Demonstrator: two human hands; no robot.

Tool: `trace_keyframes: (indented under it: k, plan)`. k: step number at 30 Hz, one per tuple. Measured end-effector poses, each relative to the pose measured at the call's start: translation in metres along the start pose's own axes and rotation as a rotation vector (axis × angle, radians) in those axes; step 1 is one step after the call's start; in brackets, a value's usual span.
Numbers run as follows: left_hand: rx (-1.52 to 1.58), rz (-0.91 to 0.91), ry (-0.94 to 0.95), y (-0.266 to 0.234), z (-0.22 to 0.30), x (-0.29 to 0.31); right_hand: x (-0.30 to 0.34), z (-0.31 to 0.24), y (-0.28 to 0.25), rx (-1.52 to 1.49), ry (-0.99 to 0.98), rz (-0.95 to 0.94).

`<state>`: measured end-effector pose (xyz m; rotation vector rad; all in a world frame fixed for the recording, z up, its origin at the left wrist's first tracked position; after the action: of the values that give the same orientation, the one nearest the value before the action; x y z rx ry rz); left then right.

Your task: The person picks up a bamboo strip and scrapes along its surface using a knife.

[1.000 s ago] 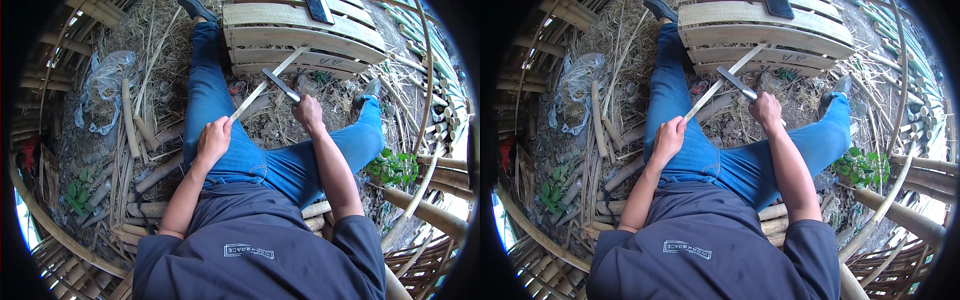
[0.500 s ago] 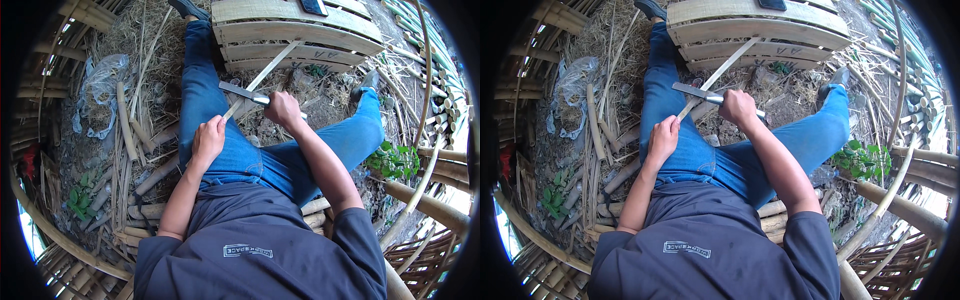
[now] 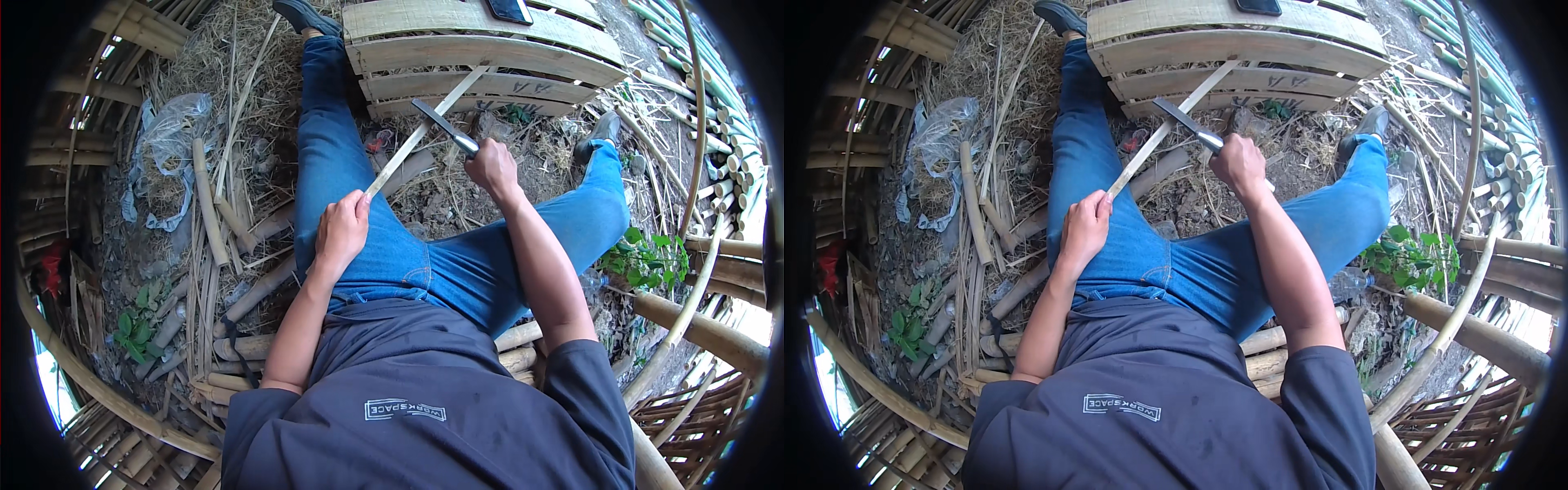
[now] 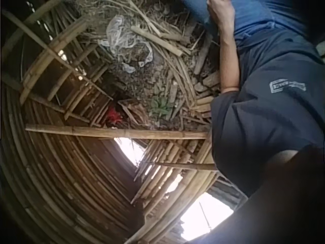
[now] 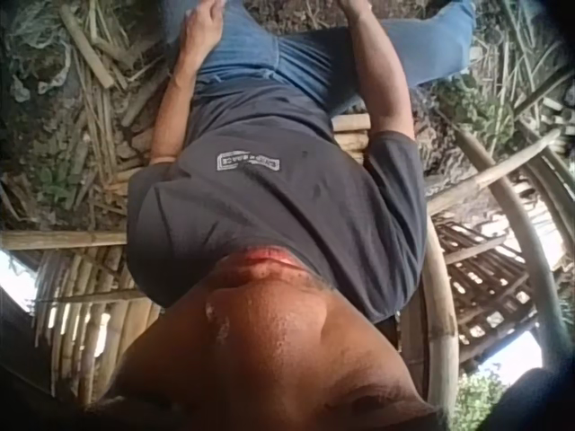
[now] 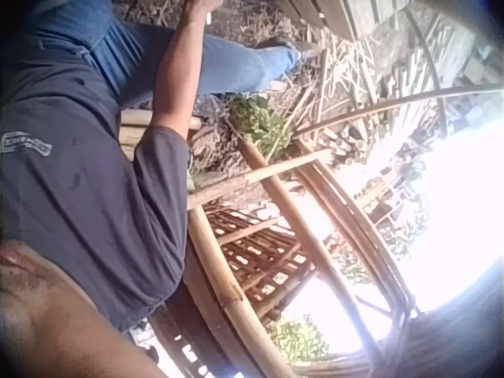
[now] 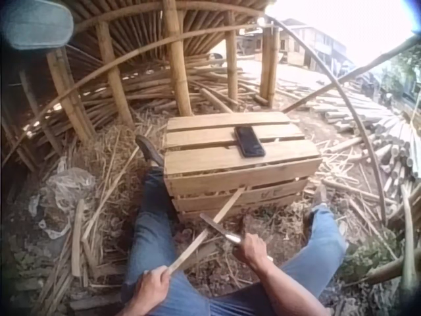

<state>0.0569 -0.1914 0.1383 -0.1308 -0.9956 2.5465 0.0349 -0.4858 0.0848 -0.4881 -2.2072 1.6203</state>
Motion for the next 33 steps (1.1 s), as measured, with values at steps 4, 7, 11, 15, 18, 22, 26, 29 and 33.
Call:
trace_keyframes:
  k: [4, 7, 11, 15, 18, 22, 26, 29, 33]
  plan:
    - [0.001, 0.006, 0.013, -0.001, -0.001, 0.000, 0.008, -0.024, -0.005, 0.032, -0.088, -0.008]
    - [0.016, 0.006, 0.023, 0.001, 0.000, -0.001, 0.020, -0.047, 0.002, 0.055, -0.207, -0.007]
    - [-0.007, 0.006, 0.020, 0.000, 0.001, -0.001, 0.030, -0.065, 0.007, 0.113, -0.268, -0.108]
    - [-0.005, 0.001, 0.004, -0.001, 0.000, 0.000, 0.016, -0.042, 0.003, 0.044, -0.140, -0.044]
    - [0.008, -0.003, -0.003, -0.001, -0.001, 0.001, 0.000, -0.030, 0.000, 0.145, -0.128, -0.073]
    - [-0.009, 0.036, 0.026, 0.002, -0.006, 0.000, 0.003, -0.029, -0.001, 0.155, -0.122, -0.043]
    - [0.014, -0.018, -0.020, 0.002, -0.002, 0.003, -0.006, 0.021, -0.003, 0.043, 0.107, 0.031]
    - [0.001, 0.030, 0.041, 0.000, -0.001, 0.002, -0.014, 0.027, -0.020, 0.139, -0.005, 0.012]
    - [0.002, 0.020, 0.022, -0.001, -0.002, 0.001, -0.006, 0.021, -0.009, 0.080, 0.054, 0.017]
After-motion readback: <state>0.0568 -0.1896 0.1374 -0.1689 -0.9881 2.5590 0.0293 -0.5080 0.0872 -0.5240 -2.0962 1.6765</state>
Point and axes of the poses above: each hand's wrist, its own x-axis away from the middle knuckle, its own y-axis out of the palm, z = x × y, the point moved 10 cm from there along -x, towards the middle knuckle, and after that the axes turned 11 degrees about x, right-handed, at the moved point
